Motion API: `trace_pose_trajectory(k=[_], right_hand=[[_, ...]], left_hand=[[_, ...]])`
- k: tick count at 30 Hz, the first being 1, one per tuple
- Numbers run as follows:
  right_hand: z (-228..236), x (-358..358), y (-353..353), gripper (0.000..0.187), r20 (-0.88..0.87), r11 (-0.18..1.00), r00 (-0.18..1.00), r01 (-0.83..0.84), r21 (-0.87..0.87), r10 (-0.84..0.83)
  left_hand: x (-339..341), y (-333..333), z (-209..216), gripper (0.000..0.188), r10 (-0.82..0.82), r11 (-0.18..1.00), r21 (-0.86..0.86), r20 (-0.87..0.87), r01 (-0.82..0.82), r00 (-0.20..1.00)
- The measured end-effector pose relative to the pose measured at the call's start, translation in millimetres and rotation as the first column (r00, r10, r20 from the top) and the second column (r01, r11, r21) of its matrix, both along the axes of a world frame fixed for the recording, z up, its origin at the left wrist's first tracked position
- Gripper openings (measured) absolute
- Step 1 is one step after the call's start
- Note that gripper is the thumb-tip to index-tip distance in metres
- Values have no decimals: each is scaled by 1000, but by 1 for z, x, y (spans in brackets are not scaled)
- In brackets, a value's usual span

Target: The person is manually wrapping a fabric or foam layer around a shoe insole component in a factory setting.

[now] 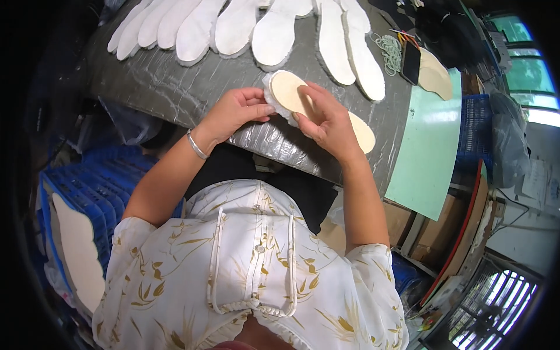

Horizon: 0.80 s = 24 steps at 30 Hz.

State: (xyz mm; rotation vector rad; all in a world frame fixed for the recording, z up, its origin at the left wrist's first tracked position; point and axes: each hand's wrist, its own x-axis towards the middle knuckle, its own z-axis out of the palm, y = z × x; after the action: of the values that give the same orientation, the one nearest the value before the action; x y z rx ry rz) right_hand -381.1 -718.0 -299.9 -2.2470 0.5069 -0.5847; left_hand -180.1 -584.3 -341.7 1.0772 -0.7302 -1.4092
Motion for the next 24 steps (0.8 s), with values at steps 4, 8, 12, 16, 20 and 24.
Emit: trace_pose_trajectory(k=[4,8,12,16,20,24], right_hand=[[9,-6,-1,44,-34,996,999,28,83,-25],[12,-8,-1,42,-38,998,999,27,58,-25],[8,-8,1,40,-47,978,998,45,202,-36],[6,-4,5,39,-72,967,996,67,245,-51],[3,-2,6,39,-70,989,996,61,136,-51],[-7,0,8,39,-57,992,993,111,60,-107]], left_hand=[[-12,-6,9,25,92,995,28,42,-93,995],[-13,-9,12,22,103,993,56,46,-105,994],[-11,-7,3,18,101,995,13,-71,-100,992],[-11,-4,-5,18,116,993,7,-135,-116,984],[-12,-3,-5,22,131,991,12,-185,-131,974],[-13,-2,-8,22,147,989,-6,-179,-151,973]])
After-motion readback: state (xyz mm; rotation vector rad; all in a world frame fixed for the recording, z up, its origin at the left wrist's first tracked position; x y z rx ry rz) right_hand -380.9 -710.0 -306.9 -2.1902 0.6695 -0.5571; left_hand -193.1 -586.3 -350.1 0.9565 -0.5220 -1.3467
